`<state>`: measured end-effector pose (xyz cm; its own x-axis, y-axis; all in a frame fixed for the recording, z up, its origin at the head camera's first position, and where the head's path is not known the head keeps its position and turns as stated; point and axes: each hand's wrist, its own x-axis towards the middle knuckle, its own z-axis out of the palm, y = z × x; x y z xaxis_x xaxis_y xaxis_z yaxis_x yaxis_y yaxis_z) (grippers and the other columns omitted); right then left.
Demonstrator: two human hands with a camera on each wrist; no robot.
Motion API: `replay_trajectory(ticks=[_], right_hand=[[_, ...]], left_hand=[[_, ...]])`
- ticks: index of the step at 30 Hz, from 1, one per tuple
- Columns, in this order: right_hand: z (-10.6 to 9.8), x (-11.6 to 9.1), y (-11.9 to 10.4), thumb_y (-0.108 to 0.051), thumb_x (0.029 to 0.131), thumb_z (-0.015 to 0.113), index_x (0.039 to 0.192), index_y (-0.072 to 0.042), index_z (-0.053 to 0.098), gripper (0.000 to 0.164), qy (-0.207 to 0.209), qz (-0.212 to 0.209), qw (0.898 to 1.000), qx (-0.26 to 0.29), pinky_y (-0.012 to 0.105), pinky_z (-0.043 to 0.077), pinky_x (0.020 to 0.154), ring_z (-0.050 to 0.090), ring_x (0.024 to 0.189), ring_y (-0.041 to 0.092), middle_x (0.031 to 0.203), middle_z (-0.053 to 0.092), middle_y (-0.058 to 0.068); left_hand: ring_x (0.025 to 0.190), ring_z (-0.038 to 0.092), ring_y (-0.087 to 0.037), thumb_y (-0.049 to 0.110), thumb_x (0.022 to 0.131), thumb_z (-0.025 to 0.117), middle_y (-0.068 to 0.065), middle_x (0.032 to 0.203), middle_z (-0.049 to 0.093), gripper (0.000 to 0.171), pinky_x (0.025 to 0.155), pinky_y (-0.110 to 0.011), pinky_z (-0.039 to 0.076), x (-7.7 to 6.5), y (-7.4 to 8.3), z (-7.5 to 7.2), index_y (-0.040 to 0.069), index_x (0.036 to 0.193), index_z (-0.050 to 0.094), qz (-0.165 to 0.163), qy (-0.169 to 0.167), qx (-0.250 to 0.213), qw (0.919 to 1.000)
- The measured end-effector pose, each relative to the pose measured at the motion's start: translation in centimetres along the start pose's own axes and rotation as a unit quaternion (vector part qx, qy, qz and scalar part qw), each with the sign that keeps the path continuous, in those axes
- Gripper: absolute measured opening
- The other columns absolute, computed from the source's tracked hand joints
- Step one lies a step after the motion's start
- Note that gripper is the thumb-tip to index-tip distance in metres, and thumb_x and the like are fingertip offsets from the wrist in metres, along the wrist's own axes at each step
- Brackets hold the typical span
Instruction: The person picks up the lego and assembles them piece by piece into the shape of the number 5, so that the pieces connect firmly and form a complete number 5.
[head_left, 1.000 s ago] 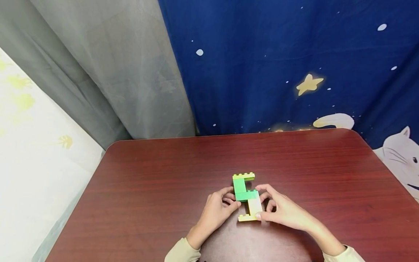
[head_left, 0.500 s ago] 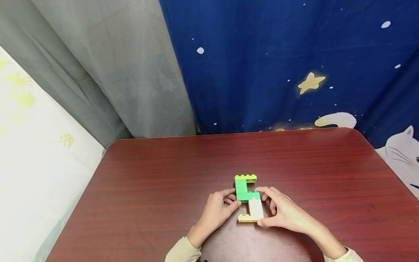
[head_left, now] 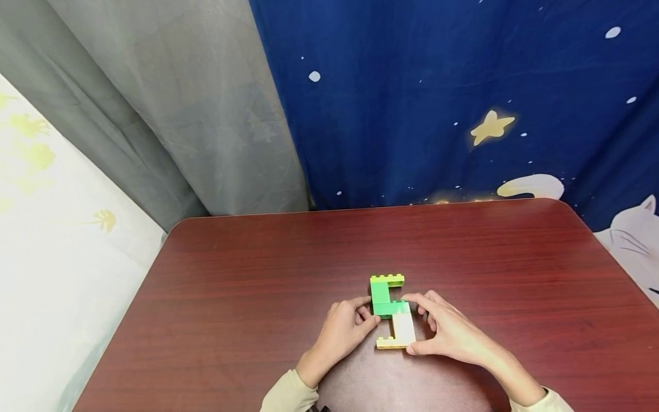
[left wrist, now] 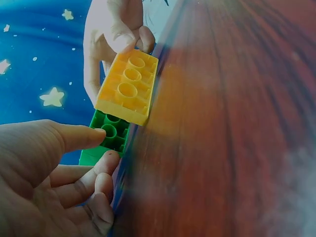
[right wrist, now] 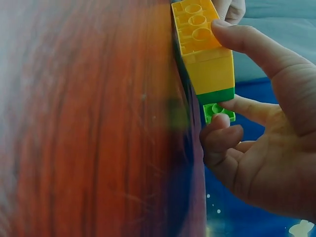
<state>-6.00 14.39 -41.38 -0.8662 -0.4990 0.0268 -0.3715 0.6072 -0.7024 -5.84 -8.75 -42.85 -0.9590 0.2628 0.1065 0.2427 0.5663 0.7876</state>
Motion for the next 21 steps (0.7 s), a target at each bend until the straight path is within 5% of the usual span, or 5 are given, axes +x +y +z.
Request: replay_trajectory(ticks=[21], right_hand=[[-0.36,0.09,0.27,-0.044,0.066,0.081,0.13,-0.019,0.052,0.074,-0.003,0.021,1.0,-0.021,0.021,0.036,0.052,0.038,0.061,0.003,0.087,0.038,0.0]], left_hand=[[0.047,0.044,0.003,0.018,0.082,0.071,0.011,0.063,0.053,0.034,0.043,-0.018,0.037,0.81,-0.02,0.34,0.0,0.11,0.065,-0.014,0.004,0.034,0.9993]])
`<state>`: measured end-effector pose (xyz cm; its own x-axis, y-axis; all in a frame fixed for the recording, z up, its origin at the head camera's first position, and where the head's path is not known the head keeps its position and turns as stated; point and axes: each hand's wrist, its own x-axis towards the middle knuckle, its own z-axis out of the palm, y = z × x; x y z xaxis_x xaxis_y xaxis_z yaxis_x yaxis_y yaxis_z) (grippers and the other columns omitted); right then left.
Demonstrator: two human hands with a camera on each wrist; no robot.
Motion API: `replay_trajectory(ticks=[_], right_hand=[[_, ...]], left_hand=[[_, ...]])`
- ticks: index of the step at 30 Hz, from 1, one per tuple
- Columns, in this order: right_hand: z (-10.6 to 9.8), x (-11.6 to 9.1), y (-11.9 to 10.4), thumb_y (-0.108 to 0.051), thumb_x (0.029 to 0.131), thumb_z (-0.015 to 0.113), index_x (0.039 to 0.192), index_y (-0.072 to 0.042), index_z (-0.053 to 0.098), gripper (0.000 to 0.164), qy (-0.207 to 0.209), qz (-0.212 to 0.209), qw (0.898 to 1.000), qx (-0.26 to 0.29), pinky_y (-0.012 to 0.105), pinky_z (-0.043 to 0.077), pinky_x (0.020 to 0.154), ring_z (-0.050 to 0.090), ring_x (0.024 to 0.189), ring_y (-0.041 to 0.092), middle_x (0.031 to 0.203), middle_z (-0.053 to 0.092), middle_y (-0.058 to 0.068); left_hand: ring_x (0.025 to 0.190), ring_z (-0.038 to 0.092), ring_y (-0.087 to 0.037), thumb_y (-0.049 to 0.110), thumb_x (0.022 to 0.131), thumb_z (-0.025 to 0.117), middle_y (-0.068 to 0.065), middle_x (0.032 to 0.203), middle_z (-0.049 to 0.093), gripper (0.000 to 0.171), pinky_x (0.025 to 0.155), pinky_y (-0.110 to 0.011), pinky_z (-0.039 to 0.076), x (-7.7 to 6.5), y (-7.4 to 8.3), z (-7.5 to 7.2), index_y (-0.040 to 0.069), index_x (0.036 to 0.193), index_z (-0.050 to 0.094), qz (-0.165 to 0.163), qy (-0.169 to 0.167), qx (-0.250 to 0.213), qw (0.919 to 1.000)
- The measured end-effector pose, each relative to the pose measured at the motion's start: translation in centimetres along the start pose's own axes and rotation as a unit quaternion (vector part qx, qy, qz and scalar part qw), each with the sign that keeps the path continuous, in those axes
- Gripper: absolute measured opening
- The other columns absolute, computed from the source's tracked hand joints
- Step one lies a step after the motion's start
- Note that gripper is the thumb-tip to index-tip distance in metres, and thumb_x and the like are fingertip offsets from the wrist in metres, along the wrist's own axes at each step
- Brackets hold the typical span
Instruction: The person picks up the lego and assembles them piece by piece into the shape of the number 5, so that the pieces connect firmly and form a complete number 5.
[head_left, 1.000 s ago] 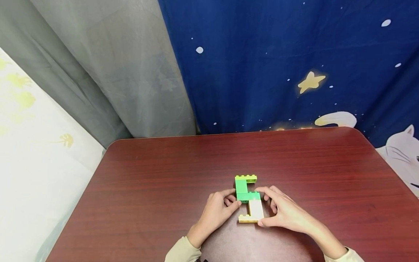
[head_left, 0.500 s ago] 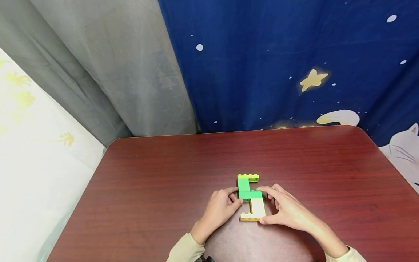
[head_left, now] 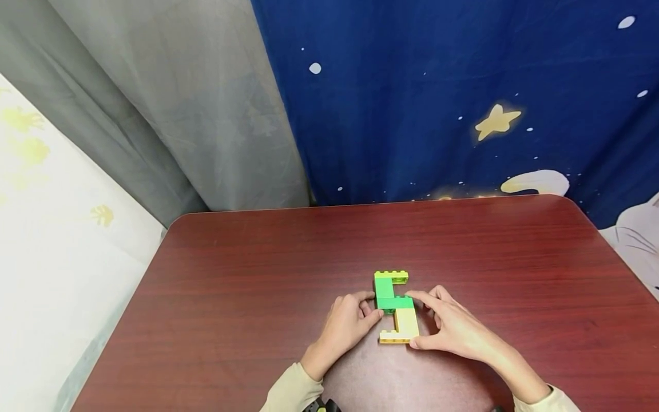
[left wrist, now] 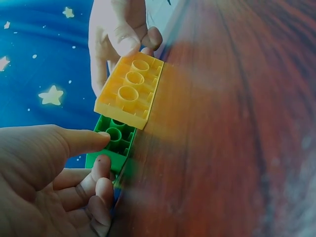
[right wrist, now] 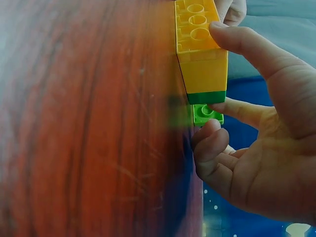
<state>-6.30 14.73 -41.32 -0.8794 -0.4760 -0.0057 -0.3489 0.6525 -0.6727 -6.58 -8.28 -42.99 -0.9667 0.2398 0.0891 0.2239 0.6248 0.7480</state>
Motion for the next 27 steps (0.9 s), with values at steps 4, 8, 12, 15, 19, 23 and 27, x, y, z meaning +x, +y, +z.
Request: replay_trajectory(ticks=[4,8,12,15,19,23,27], right_hand=[[-0.1,0.0,-0.1,-0.045,0.066,0.08,0.13,-0.019,0.051,0.075,-0.003,0.006,1.0,-0.003,0.021,0.036,0.052,0.038,0.061,0.004,0.087,0.038,0.0],[-0.2,0.0,0.0,-0.045,0.066,0.08,0.131,-0.019,0.051,0.075,-0.005,0.01,1.0,-0.008,0.022,0.036,0.052,0.038,0.061,0.004,0.087,0.038,0.0],[-0.3,0.1,0.1,-0.043,0.066,0.081,0.131,-0.02,0.051,0.075,-0.008,0.018,1.0,-0.019,0.022,0.036,0.052,0.038,0.06,0.004,0.087,0.038,-0.001],[-0.3,0.2,0.2,-0.043,0.066,0.081,0.132,-0.019,0.051,0.076,-0.008,0.021,0.999,-0.028,0.022,0.036,0.052,0.039,0.06,0.004,0.087,0.038,-0.001],[-0.4,0.1,0.2,-0.048,0.065,0.08,0.136,-0.015,0.045,0.087,-0.01,0.029,0.999,-0.026,0.022,0.037,0.053,0.041,0.064,0.007,0.092,0.041,0.0],[-1.1,-0.2,0.3,-0.06,0.064,0.075,0.14,-0.01,0.039,0.097,0.016,0.031,0.999,-0.038,0.029,0.042,0.063,0.047,0.082,0.013,0.102,0.047,0.002],[-2.2,-0.1,0.8,-0.061,0.071,0.07,0.135,-0.007,0.045,0.087,0.07,0.004,0.993,-0.095,0.047,0.041,0.082,0.046,0.103,0.023,0.114,0.049,0.007]], left_hand=[[0.046,0.044,0.004,0.019,0.081,0.072,0.012,0.063,0.053,0.035,0.043,-0.018,0.037,0.0,0.0,-0.1,0.002,0.111,0.065,-0.004,-0.004,0.001,1.0],[0.046,0.044,0.004,0.019,0.08,0.072,0.014,0.063,0.054,0.037,0.043,-0.018,0.037,-0.1,0.1,-0.1,0.006,0.113,0.064,-0.003,-0.013,0.004,0.9999],[0.046,0.045,0.005,0.017,0.079,0.072,0.014,0.062,0.054,0.039,0.044,-0.018,0.037,0.1,0.1,-0.1,0.006,0.116,0.063,0.002,-0.019,0.013,0.9997],[0.047,0.044,0.004,0.017,0.079,0.072,0.014,0.062,0.055,0.041,0.045,-0.019,0.037,0.2,0.1,-0.1,0.006,0.117,0.062,0.002,-0.023,0.019,0.9995],[0.046,0.044,0.004,0.018,0.079,0.072,0.015,0.063,0.054,0.042,0.046,-0.019,0.037,0.3,0.0,0.1,0.006,0.118,0.061,0.0,-0.027,0.021,0.9994],[0.046,0.044,0.004,0.018,0.079,0.071,0.015,0.063,0.054,0.042,0.045,-0.019,0.037,0.4,0.0,0.2,0.006,0.119,0.061,-0.001,-0.031,0.021,0.9993],[0.047,0.044,0.003,0.017,0.08,0.071,0.014,0.063,0.054,0.04,0.046,-0.019,0.037,0.5,0.0,0.2,0.005,0.117,0.062,0.002,-0.032,0.025,0.9992]])
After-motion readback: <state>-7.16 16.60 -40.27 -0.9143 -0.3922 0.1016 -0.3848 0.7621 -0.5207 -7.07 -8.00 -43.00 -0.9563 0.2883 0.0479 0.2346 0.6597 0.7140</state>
